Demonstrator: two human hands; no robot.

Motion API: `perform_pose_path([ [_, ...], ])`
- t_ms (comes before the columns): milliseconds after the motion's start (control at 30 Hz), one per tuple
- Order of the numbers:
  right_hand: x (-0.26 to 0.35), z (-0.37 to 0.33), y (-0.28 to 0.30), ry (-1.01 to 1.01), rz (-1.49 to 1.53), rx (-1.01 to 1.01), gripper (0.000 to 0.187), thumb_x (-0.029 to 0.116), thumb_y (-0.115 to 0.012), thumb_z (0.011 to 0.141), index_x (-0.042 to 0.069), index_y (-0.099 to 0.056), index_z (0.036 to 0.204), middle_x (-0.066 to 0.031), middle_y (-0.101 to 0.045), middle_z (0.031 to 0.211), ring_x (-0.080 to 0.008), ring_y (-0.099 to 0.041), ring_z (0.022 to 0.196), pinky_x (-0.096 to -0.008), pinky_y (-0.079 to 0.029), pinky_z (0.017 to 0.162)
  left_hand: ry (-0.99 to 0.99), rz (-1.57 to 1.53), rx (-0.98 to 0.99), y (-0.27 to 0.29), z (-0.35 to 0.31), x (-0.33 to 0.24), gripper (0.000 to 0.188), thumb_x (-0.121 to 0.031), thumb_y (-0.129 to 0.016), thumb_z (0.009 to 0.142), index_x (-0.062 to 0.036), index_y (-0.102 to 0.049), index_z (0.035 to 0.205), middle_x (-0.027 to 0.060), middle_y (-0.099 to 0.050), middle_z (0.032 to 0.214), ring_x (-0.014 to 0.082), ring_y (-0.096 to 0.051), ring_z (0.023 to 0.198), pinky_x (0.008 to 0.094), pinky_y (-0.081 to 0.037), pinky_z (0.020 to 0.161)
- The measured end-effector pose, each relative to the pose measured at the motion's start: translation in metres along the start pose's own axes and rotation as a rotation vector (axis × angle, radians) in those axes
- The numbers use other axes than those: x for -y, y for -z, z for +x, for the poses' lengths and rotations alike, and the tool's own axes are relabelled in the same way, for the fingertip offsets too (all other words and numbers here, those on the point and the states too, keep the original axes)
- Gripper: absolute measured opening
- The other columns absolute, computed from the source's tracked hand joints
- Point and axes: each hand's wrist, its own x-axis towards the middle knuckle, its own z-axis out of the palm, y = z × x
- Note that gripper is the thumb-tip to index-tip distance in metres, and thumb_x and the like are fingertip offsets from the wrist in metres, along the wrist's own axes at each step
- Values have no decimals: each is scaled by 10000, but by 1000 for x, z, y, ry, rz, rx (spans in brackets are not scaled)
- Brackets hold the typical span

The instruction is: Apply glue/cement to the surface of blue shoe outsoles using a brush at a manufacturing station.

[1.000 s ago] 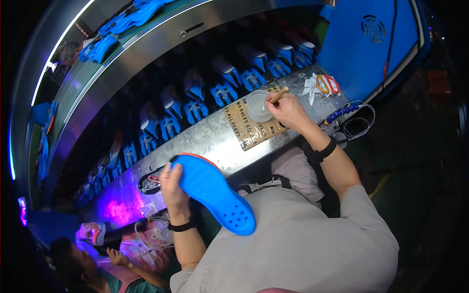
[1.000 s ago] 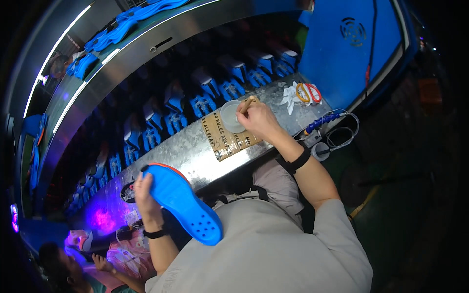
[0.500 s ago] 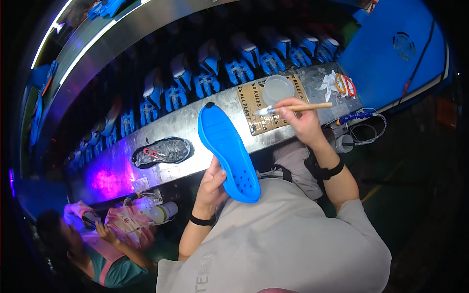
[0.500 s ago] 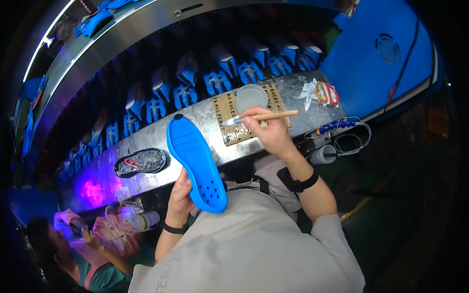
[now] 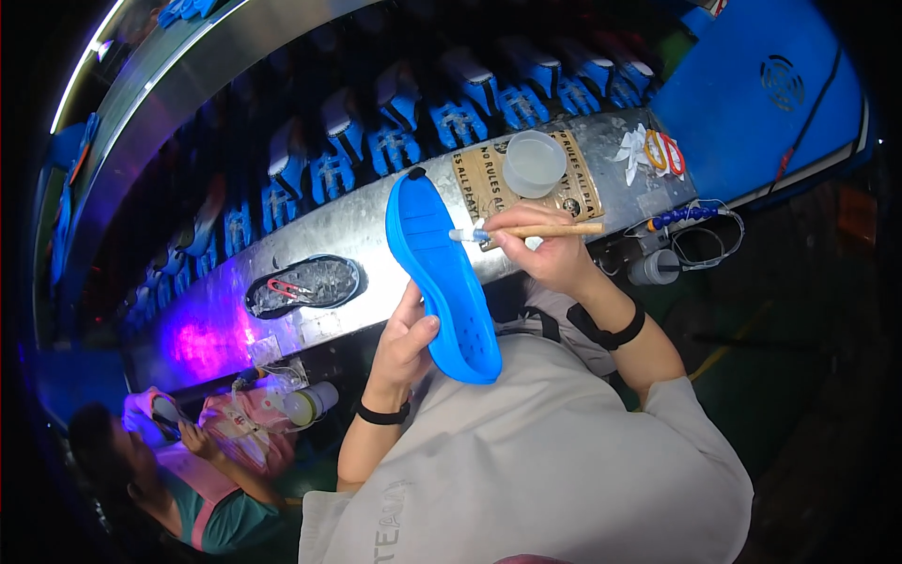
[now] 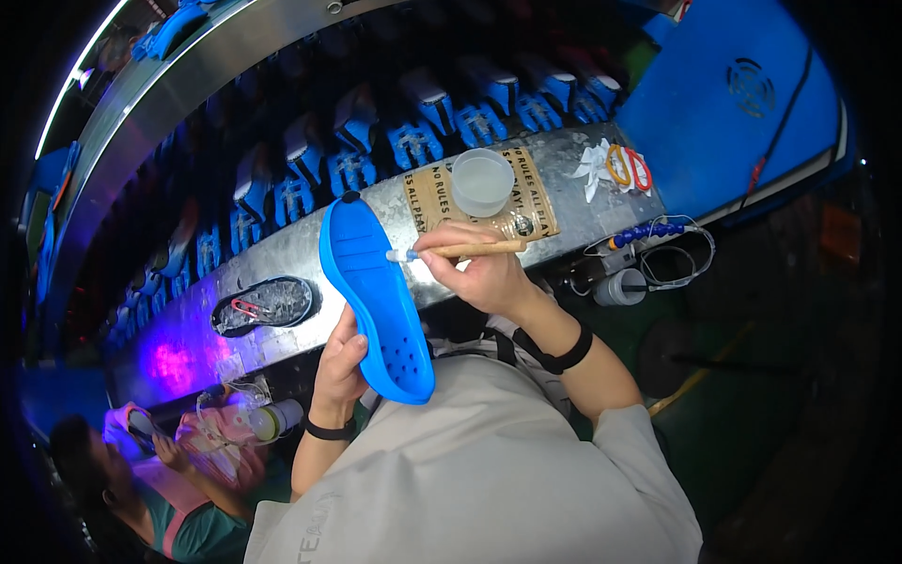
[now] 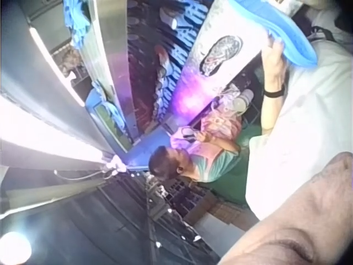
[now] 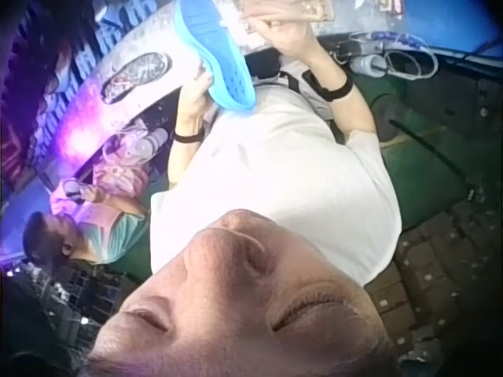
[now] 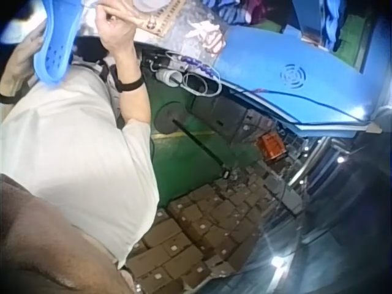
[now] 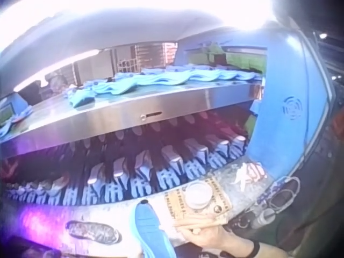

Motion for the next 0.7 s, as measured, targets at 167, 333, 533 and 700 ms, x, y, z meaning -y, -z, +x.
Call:
perform_pose_path([
  [167,8,-2,5,-7,43,84,92,77,-653,877,15,-707,918,-75,-689,832,-177,-642,725,-308,-496,654,31,-29,31,-2,1,-8,811,-252,-665,925,-31,-204,1554,188,-527,1371,319,-599,1203,461,-507,1007],
  [333,-3,9,1,-40,80,-77,104,88,-669,895,5,-708,942,-70,-683,830,-135,-625,734,-283,-488,653,43,89,109,3,-1,-5,833,-338,-645,928,18,-203,1538,227,-513,1398,363,-597,1223,469,-507,1024],
  [533,3,12,1,2,67,-155,128,57,-649,904,-19,-717,982,-94,-707,882,-152,-636,792,-293,-495,719,41,132,61,1,-7,-9,877,-362,-684,902,32,-222,1534,215,-534,1380,328,-590,1239,439,-503,1027],
  [700,7,2,4,13,53,21,90,62,-657,868,-3,-703,910,-85,-683,808,-171,-629,727,-301,-498,671,-2,131,36,3,-7,-17,857,-302,-719,894,33,-253,1531,167,-523,1393,259,-560,1249,398,-451,1059],
])
